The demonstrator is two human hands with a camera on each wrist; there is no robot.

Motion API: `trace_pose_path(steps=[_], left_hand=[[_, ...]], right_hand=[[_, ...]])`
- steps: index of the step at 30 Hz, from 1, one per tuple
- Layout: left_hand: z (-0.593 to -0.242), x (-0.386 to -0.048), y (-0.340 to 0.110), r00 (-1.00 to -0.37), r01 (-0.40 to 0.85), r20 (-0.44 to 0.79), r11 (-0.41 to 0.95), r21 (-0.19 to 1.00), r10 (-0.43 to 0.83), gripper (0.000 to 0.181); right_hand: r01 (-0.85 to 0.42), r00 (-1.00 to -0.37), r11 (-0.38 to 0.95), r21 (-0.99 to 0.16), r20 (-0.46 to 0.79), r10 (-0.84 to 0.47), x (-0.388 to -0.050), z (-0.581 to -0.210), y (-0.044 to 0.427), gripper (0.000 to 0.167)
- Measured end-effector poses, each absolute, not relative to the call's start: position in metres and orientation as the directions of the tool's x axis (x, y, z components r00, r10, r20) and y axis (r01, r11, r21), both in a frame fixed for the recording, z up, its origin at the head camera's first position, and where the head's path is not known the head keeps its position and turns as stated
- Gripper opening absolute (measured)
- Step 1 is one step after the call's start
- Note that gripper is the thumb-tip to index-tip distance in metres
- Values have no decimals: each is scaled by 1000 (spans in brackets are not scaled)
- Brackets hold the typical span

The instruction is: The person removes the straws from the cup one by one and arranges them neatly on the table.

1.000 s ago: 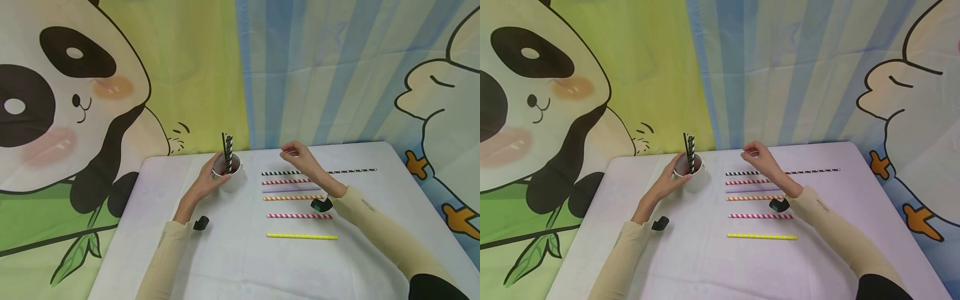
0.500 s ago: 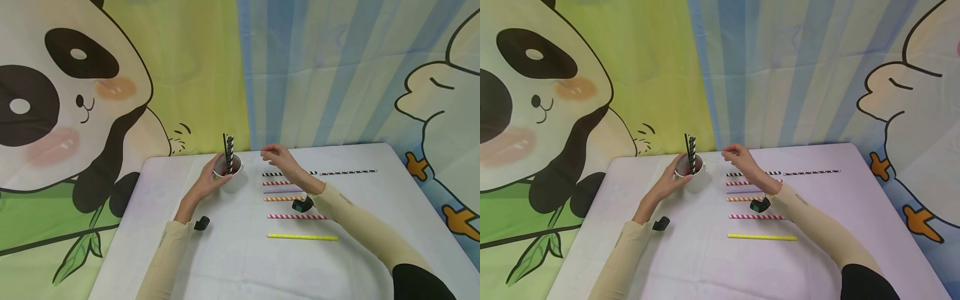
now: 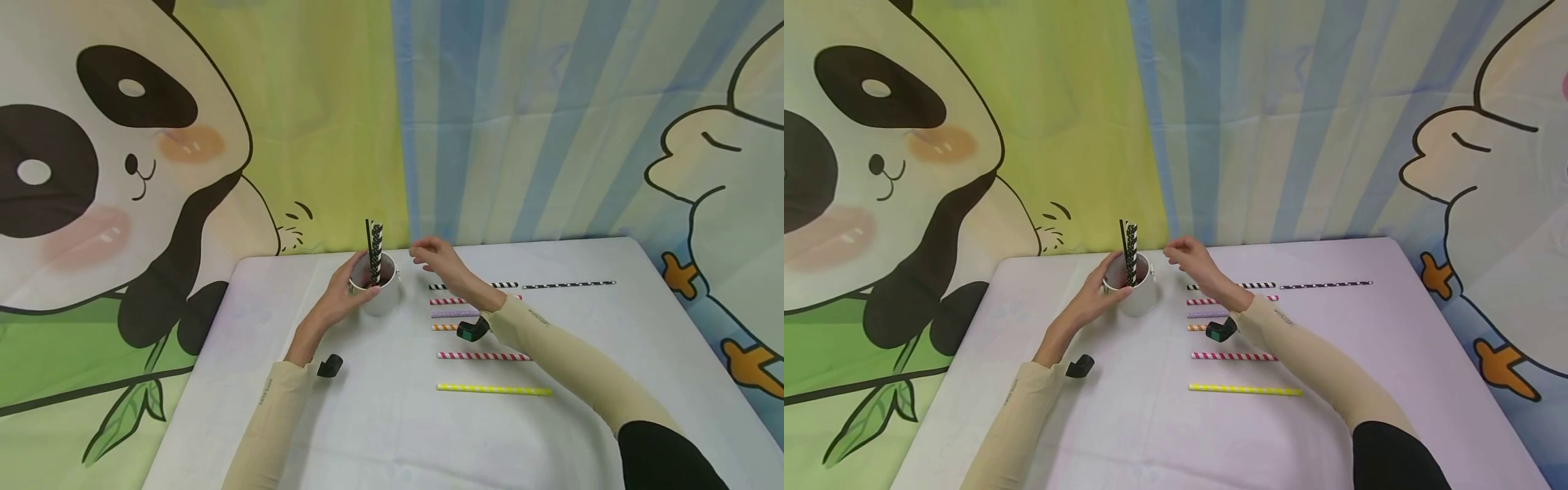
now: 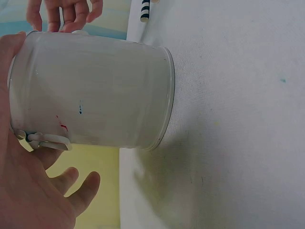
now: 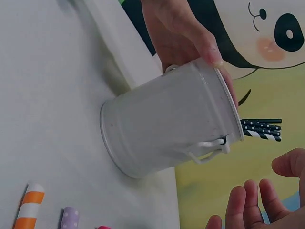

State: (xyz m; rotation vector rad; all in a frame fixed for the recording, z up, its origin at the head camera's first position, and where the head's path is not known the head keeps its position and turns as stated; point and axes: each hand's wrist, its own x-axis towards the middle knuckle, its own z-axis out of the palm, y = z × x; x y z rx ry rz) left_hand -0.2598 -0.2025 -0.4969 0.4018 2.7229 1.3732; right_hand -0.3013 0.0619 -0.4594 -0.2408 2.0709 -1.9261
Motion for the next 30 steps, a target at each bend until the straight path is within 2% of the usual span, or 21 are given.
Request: trace_pose_path(steps=[22,30], left_hand=[[-499,-262,-204,-948,258,108,530,808,298,85],[-500,-263,-204,-943,277,128,513,813,307,85]], right_hand=[[23,-930,143,-990,-74,-361,-314,-460,15,28],[16,-929,160,-987,-74,-362,-316,-461,9,27]])
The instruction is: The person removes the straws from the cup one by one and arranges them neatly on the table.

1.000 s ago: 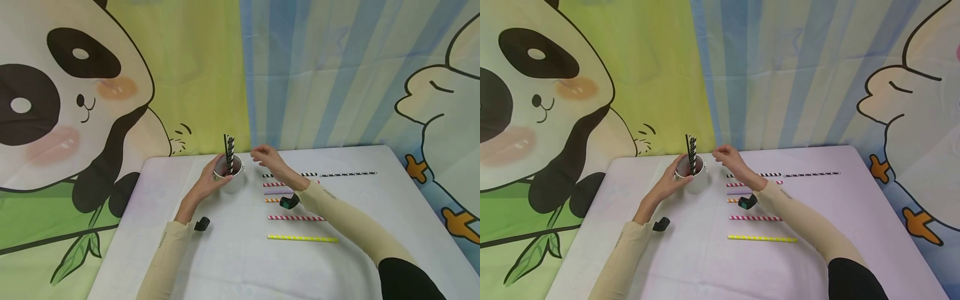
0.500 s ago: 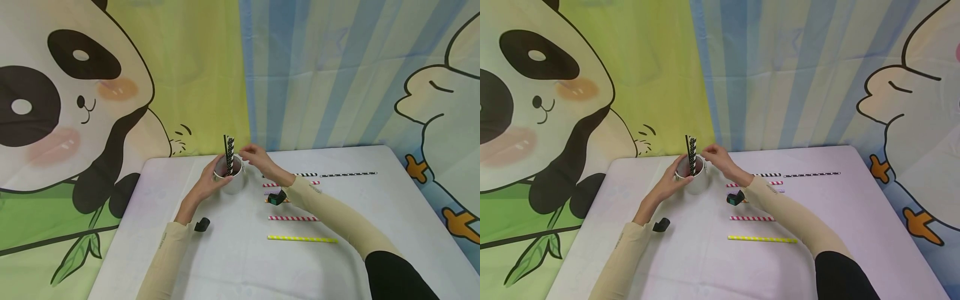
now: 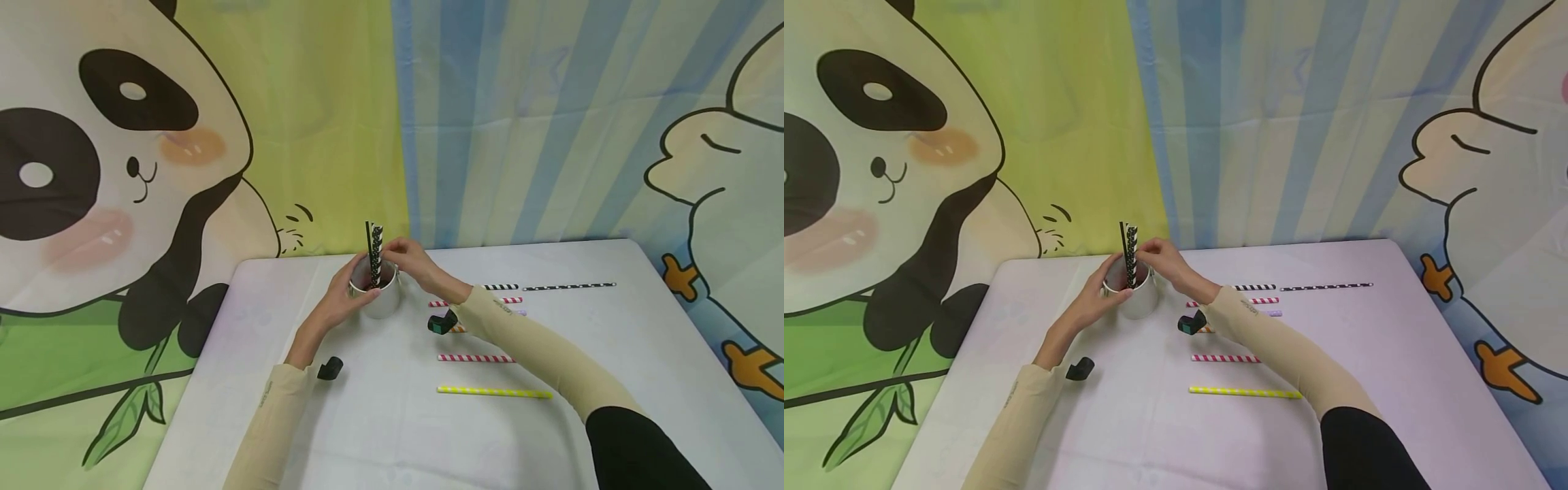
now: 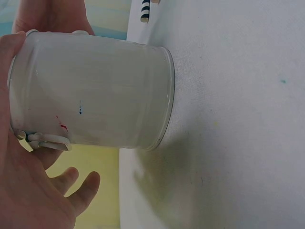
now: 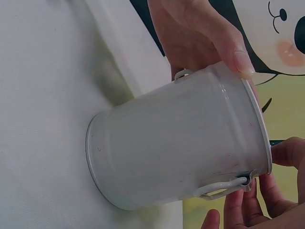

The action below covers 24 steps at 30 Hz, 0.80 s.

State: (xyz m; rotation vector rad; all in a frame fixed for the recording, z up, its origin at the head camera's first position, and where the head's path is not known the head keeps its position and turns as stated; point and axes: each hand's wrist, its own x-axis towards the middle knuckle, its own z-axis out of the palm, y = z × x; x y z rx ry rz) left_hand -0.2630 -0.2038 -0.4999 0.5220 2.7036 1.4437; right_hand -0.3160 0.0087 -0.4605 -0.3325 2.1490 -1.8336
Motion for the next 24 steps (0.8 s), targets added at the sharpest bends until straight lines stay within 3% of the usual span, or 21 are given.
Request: trace_pose_path(steps=[24], left_hand=[[-499,-262,-203,-944,273,121,521,809,306,84]], right_hand=[[-6,-931,140,-990,-46,-363,-320,-459,3,16]])
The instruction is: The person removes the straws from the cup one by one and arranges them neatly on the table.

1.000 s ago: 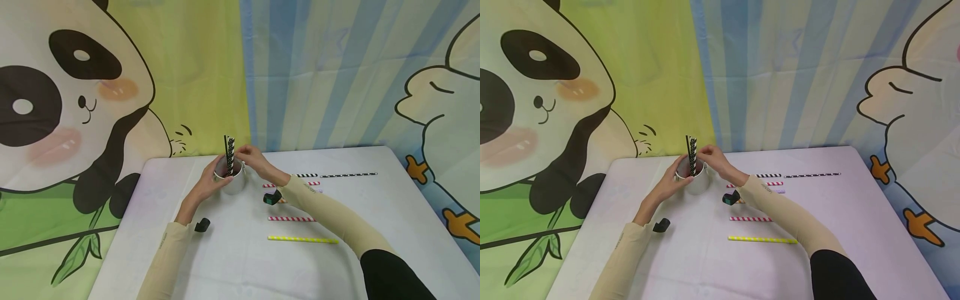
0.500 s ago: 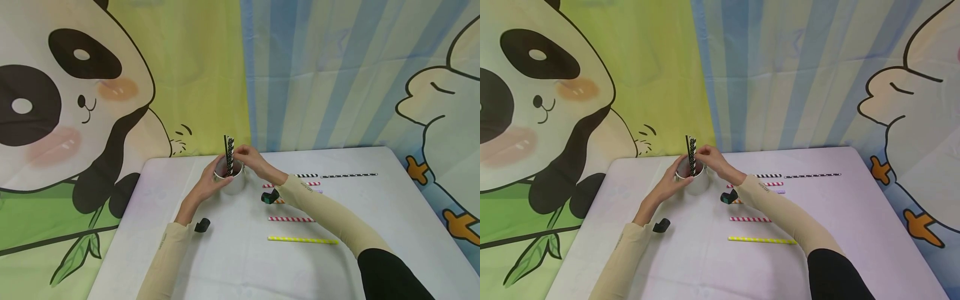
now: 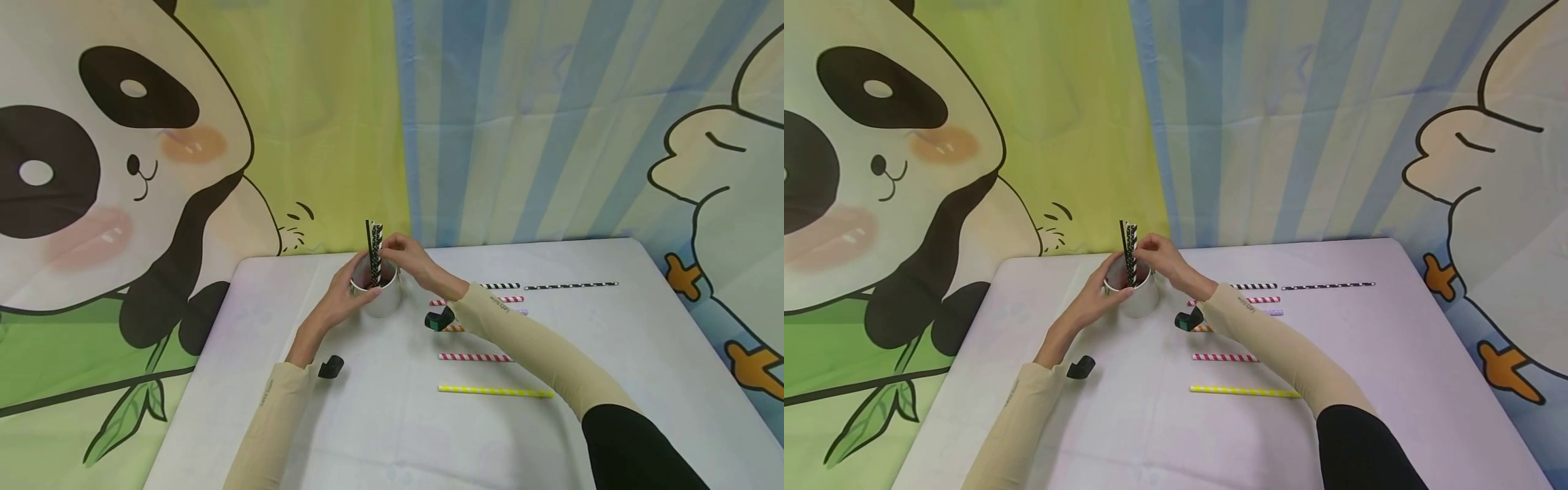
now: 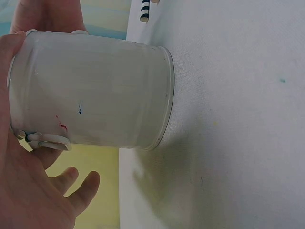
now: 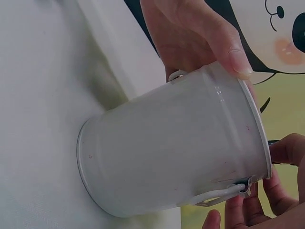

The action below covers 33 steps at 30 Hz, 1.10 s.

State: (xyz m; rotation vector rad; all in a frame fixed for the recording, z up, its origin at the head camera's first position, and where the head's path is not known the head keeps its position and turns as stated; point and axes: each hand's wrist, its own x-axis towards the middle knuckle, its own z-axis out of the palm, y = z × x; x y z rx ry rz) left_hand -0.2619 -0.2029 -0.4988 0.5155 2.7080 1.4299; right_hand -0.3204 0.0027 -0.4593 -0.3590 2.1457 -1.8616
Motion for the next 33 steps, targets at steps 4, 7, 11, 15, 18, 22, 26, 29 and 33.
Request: trace_pose_path(steps=[4,7,11,15,18,22,26,29,33], left_hand=[[-499,-261,-203,-948,260,110,530,807,298,84],[-499,-261,-203,-949,258,107,533,806,296,84],[-499,-262,-203,-949,259,110,530,807,296,84],[-500,-263,-203,-947,266,119,522,811,299,83],[-500,-263,-203,-947,269,123,523,809,297,83],[-499,-264,-203,-946,273,127,527,804,297,84],[-499,-264,-203,-947,272,124,533,801,298,85],[-498,-263,-203,-950,260,114,540,800,290,86],[-499,-262,-203,-954,252,109,546,799,280,86]], right_hand=[[17,-928,140,-990,-68,-367,-320,-460,4,16],[25,-923,128,-991,-72,-377,-320,-461,5,16],[27,-920,113,-993,-69,-387,-319,-461,7,14],[33,-916,90,-995,-67,-395,-319,-459,9,12],[36,-916,73,-997,-62,-398,-318,-456,11,11],[30,-918,60,-998,-52,-392,-319,-454,12,10],[29,-924,59,-998,-49,-379,-320,-453,12,10],[33,-928,48,-998,-48,-369,-320,-452,13,10],[35,-931,21,-999,-40,-363,-320,-451,13,10]])
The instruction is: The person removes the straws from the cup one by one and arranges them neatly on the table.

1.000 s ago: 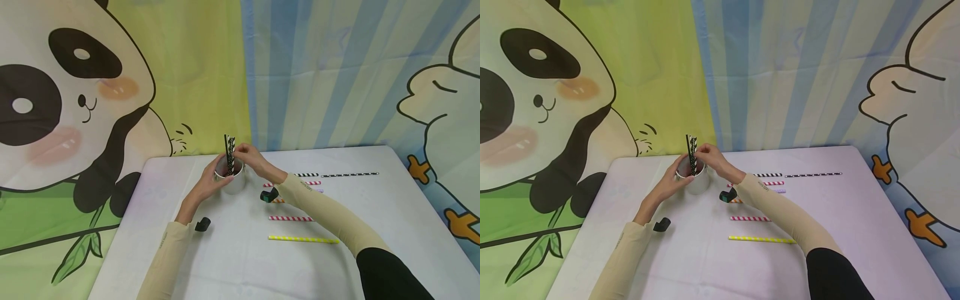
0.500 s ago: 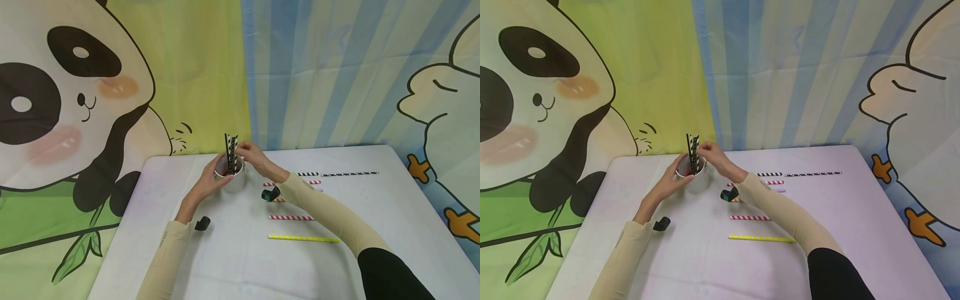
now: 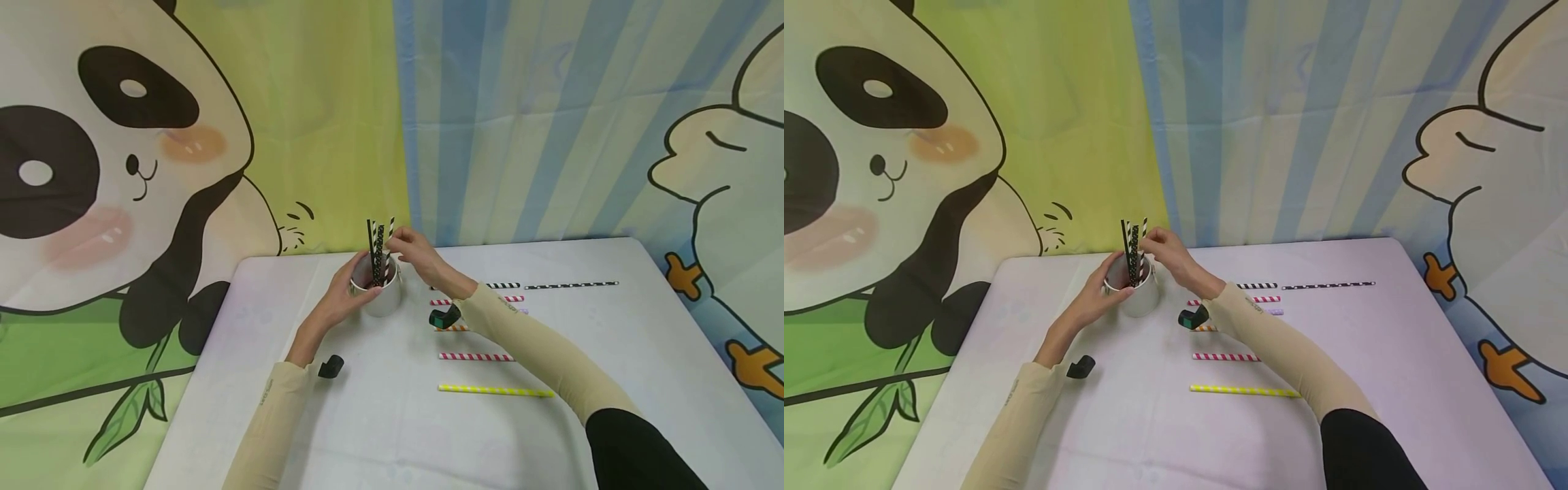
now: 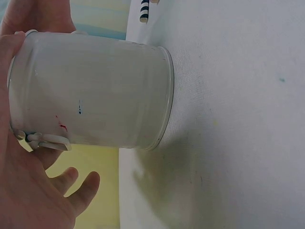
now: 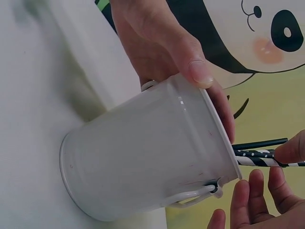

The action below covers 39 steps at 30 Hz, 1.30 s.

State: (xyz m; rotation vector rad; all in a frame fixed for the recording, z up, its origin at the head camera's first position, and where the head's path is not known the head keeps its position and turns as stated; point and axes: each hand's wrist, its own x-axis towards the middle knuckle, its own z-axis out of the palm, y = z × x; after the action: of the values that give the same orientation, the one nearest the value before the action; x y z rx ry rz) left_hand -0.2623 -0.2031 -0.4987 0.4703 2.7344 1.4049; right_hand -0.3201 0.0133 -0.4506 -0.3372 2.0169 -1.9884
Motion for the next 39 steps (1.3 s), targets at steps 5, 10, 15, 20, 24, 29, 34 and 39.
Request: trace_pose_path(steps=[5,10,15,20,24,29,34,39], left_hand=[[-500,-262,-203,-955,243,98,555,796,278,87],[-500,-261,-203,-958,230,83,562,794,275,87],[-499,-260,-203,-962,214,68,573,791,264,87],[-500,-260,-203,-962,215,68,579,786,264,87],[-499,-260,-203,-960,227,82,575,786,267,86],[-499,-260,-203,-961,224,79,575,787,266,86],[-499,-260,-203,-961,219,74,573,789,266,86],[-498,-260,-203,-962,215,69,575,790,265,86]], right_hand=[[25,-929,-9,-1000,-20,-371,-321,-448,15,11],[-2,-933,-54,-999,21,-360,-323,-444,17,11],[-3,-941,-81,-997,30,-337,-323,-438,19,13],[-6,-942,-102,-995,40,-332,-321,-432,22,14],[-5,-944,-118,-993,44,-328,-321,-427,24,13],[-9,-950,-111,-994,43,-308,-323,-423,27,13],[-5,-954,-125,-992,42,-298,-322,-417,31,14],[-17,-957,-162,-987,63,-283,-322,-412,34,13]])
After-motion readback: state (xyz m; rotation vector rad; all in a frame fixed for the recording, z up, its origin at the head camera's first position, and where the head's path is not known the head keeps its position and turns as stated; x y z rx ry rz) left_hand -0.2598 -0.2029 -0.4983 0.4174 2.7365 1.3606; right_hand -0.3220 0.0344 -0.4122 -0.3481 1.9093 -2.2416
